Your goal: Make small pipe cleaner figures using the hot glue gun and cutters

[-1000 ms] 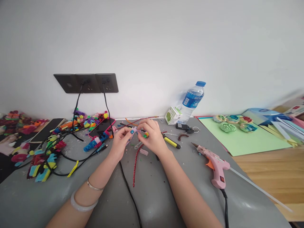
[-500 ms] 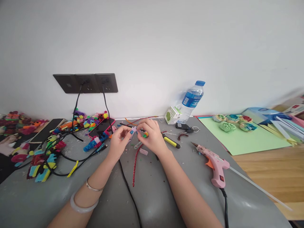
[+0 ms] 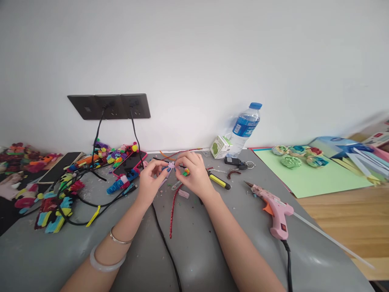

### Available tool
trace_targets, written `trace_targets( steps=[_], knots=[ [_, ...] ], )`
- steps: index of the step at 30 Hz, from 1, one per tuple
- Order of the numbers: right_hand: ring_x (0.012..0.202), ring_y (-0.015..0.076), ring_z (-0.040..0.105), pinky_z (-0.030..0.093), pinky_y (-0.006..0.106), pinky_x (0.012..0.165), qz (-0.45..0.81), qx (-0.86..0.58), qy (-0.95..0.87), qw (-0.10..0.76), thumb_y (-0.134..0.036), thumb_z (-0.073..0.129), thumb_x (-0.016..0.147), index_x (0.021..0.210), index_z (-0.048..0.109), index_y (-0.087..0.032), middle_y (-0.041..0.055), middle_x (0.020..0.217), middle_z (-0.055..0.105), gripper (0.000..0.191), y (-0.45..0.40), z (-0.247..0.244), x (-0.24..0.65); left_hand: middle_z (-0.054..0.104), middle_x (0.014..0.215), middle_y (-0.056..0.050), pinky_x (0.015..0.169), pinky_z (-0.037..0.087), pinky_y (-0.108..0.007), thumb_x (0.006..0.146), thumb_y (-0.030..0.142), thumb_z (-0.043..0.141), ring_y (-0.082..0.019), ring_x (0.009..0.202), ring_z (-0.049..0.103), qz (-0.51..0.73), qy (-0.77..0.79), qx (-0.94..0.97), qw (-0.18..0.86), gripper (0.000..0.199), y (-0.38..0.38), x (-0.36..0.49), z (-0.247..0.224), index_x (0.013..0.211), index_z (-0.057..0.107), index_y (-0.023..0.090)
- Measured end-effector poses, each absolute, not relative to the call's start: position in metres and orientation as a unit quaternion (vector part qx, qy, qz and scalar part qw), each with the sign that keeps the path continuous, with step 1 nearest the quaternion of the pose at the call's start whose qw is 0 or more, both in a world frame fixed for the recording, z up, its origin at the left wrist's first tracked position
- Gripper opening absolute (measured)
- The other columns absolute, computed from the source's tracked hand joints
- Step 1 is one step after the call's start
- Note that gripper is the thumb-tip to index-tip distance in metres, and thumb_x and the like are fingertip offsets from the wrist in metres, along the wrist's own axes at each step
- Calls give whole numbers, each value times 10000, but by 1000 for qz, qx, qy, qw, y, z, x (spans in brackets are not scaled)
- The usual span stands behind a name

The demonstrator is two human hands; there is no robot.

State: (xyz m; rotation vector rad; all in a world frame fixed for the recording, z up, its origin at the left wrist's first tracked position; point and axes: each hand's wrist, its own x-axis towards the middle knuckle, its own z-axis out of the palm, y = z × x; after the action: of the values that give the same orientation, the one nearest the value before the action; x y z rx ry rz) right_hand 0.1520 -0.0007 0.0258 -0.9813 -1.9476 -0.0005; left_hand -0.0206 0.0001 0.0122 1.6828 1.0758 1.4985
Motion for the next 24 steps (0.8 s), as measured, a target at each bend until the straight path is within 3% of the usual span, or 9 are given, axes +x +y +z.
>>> trace_targets(
  steps=[24],
  knots=[
    [918, 226, 628, 416, 390, 836, 1, -395, -793, 464, -65, 587, 813, 860, 567, -259, 32, 948, 672, 201, -1, 28, 153, 490, 705, 10, 606, 371, -240, 802, 276, 714, -129, 646, 445, 573, 391, 616, 375, 106, 4, -20, 9, 879, 743, 210]
  ],
)
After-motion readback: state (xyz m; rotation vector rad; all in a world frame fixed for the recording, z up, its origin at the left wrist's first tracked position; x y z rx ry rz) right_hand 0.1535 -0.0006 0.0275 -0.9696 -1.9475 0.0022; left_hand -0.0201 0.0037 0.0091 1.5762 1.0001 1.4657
